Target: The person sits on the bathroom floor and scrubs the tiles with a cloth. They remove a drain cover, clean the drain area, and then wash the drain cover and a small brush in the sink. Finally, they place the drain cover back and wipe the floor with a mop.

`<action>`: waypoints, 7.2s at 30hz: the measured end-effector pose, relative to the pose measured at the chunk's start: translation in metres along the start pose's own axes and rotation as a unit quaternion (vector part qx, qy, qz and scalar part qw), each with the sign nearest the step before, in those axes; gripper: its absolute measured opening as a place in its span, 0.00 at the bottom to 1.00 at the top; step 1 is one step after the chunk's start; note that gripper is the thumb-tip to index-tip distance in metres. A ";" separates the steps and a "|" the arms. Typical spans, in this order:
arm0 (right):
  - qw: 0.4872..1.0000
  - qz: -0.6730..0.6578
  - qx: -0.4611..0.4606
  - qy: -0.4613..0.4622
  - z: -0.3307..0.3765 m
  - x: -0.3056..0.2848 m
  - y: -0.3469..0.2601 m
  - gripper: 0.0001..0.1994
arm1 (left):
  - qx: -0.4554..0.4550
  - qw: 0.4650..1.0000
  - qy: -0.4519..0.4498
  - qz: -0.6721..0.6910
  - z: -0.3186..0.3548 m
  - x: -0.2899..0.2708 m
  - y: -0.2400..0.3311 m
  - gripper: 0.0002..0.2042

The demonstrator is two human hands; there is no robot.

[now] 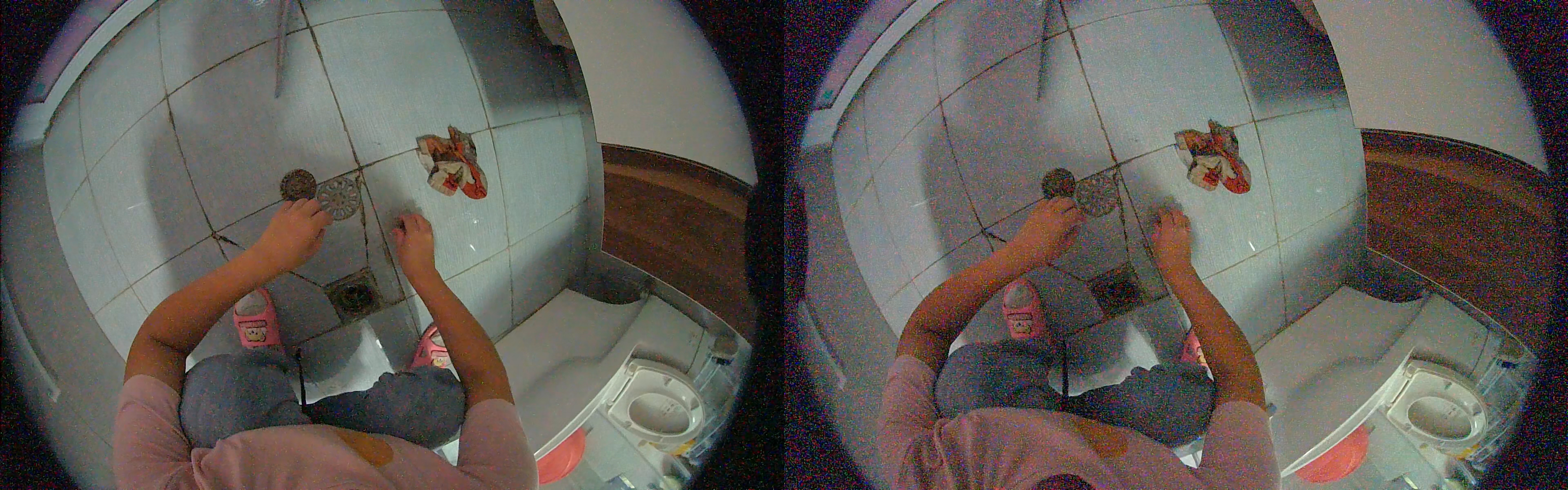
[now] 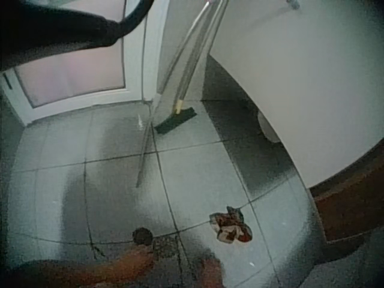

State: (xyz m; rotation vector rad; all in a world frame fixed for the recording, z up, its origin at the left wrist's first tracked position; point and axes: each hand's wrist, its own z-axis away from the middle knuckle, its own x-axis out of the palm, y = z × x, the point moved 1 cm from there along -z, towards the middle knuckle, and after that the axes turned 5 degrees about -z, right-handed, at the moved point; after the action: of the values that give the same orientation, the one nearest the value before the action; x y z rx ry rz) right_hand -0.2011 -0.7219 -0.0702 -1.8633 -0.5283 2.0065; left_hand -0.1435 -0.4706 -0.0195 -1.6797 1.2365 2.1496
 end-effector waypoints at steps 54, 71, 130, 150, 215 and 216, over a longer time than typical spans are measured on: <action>0.940 -0.242 0.239 0.011 0.089 -0.493 -0.339 0.10 | -0.198 0.841 0.344 -0.367 -0.062 -0.959 0.196 0.20; 0.858 -0.369 0.356 0.013 0.092 -0.521 -0.418 0.07 | -0.175 0.877 0.362 -0.263 -0.195 -0.973 0.018 0.10; 0.869 -0.407 0.174 -0.223 -0.082 -0.562 -0.522 0.08 | -0.706 0.588 0.336 0.207 0.529 -0.577 0.312 0.27; 0.962 -0.237 -0.055 -0.121 -0.532 -0.498 -0.761 0.09 | -0.865 0.152 0.440 0.185 0.577 -0.486 0.301 0.15; 0.426 -0.704 0.527 0.211 0.006 -0.457 -0.434 0.07 | -0.402 0.843 -0.097 0.343 0.137 -0.744 -0.127 0.12; 0.339 -0.719 0.560 0.233 0.013 -0.467 -0.438 0.06 | -0.373 0.858 -0.099 0.340 0.125 -0.732 -0.116 0.12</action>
State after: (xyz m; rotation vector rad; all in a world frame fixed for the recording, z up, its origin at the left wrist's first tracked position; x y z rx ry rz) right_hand -0.1789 -0.5720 0.5523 -0.3136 -0.1985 0.1300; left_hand 0.0955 -0.0503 0.5559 -1.2179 1.1046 3.4853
